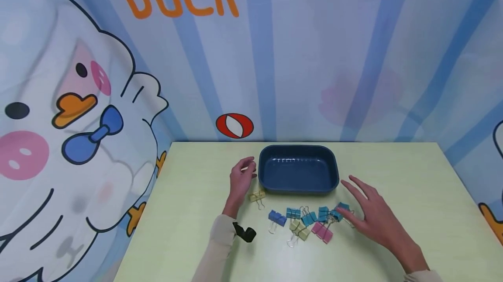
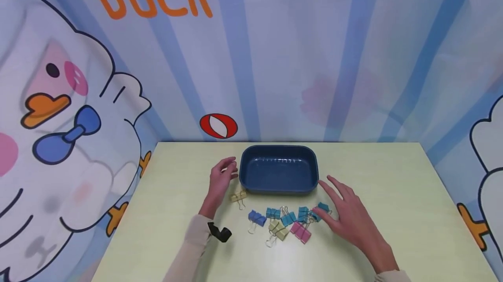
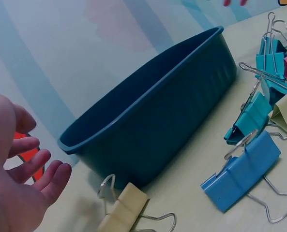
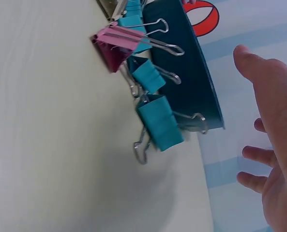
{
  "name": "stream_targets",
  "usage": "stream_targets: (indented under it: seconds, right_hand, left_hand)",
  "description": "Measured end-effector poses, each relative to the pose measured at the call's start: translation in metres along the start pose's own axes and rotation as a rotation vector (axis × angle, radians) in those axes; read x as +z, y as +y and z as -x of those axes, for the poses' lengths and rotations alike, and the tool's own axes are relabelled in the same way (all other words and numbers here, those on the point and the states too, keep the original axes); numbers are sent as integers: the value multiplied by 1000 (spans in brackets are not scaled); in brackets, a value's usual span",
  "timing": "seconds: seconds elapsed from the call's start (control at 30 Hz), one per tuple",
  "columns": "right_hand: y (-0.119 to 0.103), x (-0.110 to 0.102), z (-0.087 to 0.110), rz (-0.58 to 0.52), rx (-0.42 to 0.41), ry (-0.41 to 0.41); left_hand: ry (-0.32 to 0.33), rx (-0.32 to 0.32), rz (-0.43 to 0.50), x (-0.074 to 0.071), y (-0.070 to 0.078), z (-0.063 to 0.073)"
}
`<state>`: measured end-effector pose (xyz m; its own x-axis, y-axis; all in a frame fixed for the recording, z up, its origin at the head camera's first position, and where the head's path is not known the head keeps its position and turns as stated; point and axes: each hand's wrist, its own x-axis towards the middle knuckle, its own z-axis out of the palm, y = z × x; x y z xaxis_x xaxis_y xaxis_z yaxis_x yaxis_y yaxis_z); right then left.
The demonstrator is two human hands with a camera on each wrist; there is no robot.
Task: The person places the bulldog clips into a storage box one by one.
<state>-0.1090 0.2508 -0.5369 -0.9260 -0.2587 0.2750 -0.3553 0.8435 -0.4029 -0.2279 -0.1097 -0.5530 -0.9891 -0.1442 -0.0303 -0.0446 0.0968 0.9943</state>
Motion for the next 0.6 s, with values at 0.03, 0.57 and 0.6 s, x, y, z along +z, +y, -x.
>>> stream_targets:
  seconds: [0.03, 0.57, 0.6]
  right_hand:
    - [1, 2, 2, 0, 11, -4]
    - [18, 38, 27, -21, -17, 16]
    - [19, 39, 27, -18, -28, 26]
  left_hand:
    - [8, -17, 1, 2, -1, -1]
    - [76, -85, -160, 19, -5, -15]
    - [78, -84, -171, 19, -3, -16]
